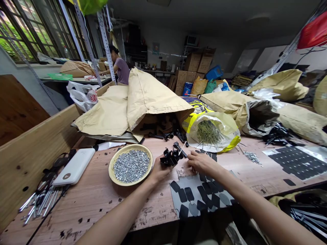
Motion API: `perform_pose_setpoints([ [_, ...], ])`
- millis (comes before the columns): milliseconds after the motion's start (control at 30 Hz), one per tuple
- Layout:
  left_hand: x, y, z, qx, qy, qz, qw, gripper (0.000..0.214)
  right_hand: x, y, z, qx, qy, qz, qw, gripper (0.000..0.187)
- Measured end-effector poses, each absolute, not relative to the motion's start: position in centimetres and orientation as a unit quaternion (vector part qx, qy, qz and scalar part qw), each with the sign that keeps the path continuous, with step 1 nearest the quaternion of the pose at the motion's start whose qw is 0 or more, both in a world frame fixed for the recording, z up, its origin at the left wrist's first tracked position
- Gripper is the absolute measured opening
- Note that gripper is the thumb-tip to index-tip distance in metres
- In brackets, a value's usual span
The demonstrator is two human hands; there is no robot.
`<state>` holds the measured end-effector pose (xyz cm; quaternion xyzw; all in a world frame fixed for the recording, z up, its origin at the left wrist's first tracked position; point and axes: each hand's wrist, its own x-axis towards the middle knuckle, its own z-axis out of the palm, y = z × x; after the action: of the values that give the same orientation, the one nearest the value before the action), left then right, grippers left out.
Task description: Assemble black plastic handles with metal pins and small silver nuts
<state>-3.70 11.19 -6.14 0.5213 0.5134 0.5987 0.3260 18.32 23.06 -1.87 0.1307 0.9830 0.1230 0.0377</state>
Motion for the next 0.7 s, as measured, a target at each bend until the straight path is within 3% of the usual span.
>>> perform_pose_setpoints([
  [167, -3.8, 11.1, -5.8, 0.512, 0.502, 0.614, 0.329, 0.03, 18.3, 23.4, -1.2, 0.042, 0.992, 0.105, 0.059, 0.016],
  [233, -3.9, 11.0, -5.5, 0.511, 0.502, 0.612, 0.336, 0.028, 18.0, 23.1, -0.9, 0.046, 0.994, 0.091, 0.023, 0.018],
  [300, -3.9, 10.9, -5.3, 0.5, 0.498, 0.62, 0.344, 0.027, 17.4, 22.0, -0.3, 0.09, 0.991, 0.05, -0.089, 0.017],
  [367, -3.7, 11.0, -5.3, 0.482, 0.49, 0.637, 0.348, 0.028, 16.6, 19.9, 0.7, 0.162, 0.948, -0.037, -0.27, 0.018],
  [433, -3.5, 11.0, -5.3, 0.473, 0.484, 0.648, 0.35, 0.029, 15.5, 17.1, 1.9, 0.22, 0.863, -0.158, -0.426, 0.036],
  [500, -3.4, 11.0, -5.2, 0.474, 0.479, 0.646, 0.359, 0.032, 14.4, 14.5, 2.9, 0.243, 0.795, -0.249, -0.498, 0.045],
  [700, -3.6, 10.8, -4.8, 0.478, 0.491, 0.637, 0.353, 0.031, 12.0, 12.2, 3.2, 0.291, 0.806, -0.236, -0.459, 0.02],
])
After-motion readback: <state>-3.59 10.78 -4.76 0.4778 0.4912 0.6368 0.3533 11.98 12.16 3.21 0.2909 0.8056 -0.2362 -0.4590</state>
